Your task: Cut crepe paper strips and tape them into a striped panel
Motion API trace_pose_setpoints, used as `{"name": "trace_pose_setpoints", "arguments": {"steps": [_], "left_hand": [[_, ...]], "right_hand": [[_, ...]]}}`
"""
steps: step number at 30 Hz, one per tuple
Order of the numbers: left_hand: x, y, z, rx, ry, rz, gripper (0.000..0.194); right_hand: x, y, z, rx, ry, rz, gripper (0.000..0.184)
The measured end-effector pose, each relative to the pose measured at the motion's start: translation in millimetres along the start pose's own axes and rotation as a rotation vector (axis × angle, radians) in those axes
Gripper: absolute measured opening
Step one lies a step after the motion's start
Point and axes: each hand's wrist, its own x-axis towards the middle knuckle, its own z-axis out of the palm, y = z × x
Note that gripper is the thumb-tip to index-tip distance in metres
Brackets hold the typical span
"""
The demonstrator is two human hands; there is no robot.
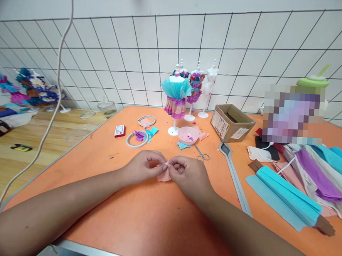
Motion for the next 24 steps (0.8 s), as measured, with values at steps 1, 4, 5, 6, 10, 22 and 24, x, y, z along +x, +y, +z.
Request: {"name": "trace_pose_setpoints", "arguments": {"steps": [1, 4, 5, 6, 10, 22, 24], "left_hand": [[-0.2, 0.5, 0.7, 0.002, 0.006, -0.009, 0.014], [-0.3, 0.9, 2.4, 0.005, 0.018, -0.035, 0.013], [-0.1, 0.8, 2.7, 0.007, 0.020, -0.042, 0.013], [0.1, 0.6, 2.8, 0.009, 0.022, -0.047, 0.013], [0.8, -0.7, 2.5, 0.004, 0.012, -0.040, 0.014], [-0.1, -2.4, 2.0, -0.010, -0.006, -0.010, 0.015], [0.2, -3.0, 1.5, -0.014, -0.006, -0.005, 0.017]], "right_hand": [[-0.3, 0.0, 0.3, -0.018, 0.006, -0.015, 0.016], [-0.6, 0.3, 0.8, -0.120, 0.034, -0.081, 0.015], [-0.4, 0.5, 0.8, -0.151, 0.043, -0.100, 0.014], [-0.1, 0.6, 0.7, -0.172, 0.047, -0.112, 0.014], [1.7, 1.1, 0.0, -0.153, 0.037, -0.083, 0.014], [4.2, 3.9, 1.0, 0.072, -0.012, 0.031, 0.012], [4.1, 4.3, 0.4, 0.105, -0.016, 0.053, 0.013]]}}
